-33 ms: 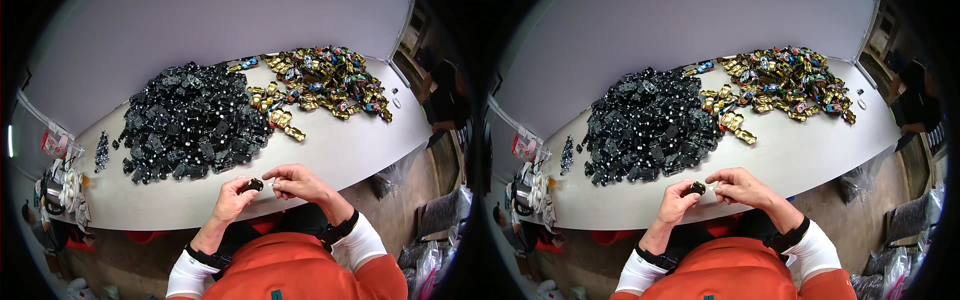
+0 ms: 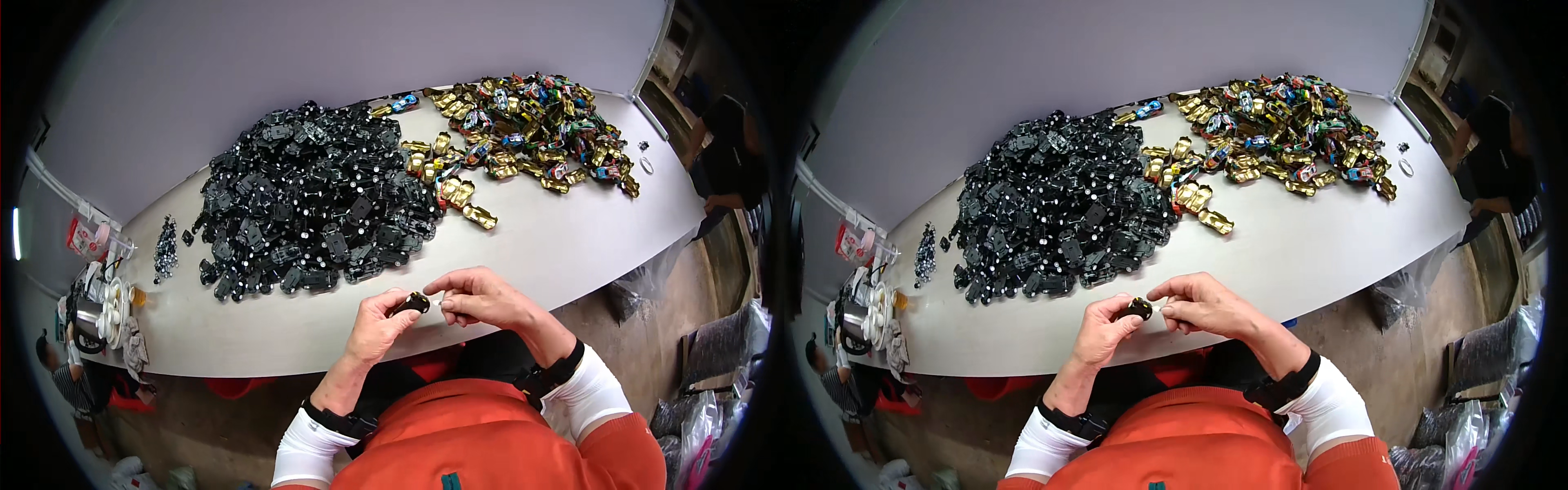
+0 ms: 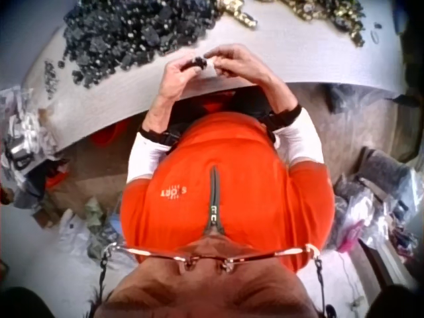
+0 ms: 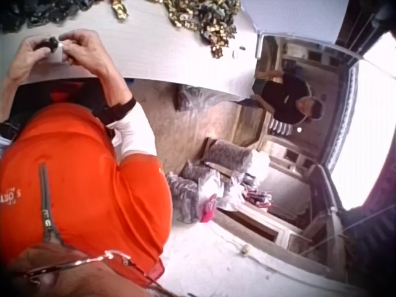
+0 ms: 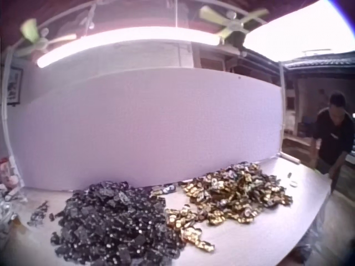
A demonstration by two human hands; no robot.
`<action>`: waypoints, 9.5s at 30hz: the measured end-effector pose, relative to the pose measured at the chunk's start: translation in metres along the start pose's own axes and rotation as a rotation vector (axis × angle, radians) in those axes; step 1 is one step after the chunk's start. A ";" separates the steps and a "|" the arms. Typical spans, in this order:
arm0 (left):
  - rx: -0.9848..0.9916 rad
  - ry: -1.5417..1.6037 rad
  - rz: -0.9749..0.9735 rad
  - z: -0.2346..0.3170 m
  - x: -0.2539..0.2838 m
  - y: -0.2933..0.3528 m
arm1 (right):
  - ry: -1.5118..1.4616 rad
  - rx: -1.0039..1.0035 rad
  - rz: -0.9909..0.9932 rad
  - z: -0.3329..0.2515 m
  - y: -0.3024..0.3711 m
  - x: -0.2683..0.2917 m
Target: The person assembles small toy car keychains by hand. They pick up a black plastic base and a colored car body, fit them together, and place the finished unit on the table. This process is repeated with various colored car bodies.
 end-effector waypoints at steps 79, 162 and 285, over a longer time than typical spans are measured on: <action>0.026 0.798 -0.123 -0.004 0.015 -0.048 | 0.435 0.217 0.563 -0.008 -0.020 0.112; -0.296 0.485 -0.052 0.032 0.017 -0.021 | 0.832 0.671 0.171 -0.076 -0.019 -0.026; -0.052 0.325 0.115 0.031 0.010 -0.007 | 0.271 0.297 0.135 -0.022 -0.036 0.002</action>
Point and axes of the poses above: each hand's wrist, its own y-axis away from the middle knuckle, its own x-axis out of the back of the hand, z = x × y, the point moved 8 cm from there along -y, towards the middle knuckle, and after that the axes turned 11 degrees about x, right-handed, at the moved point
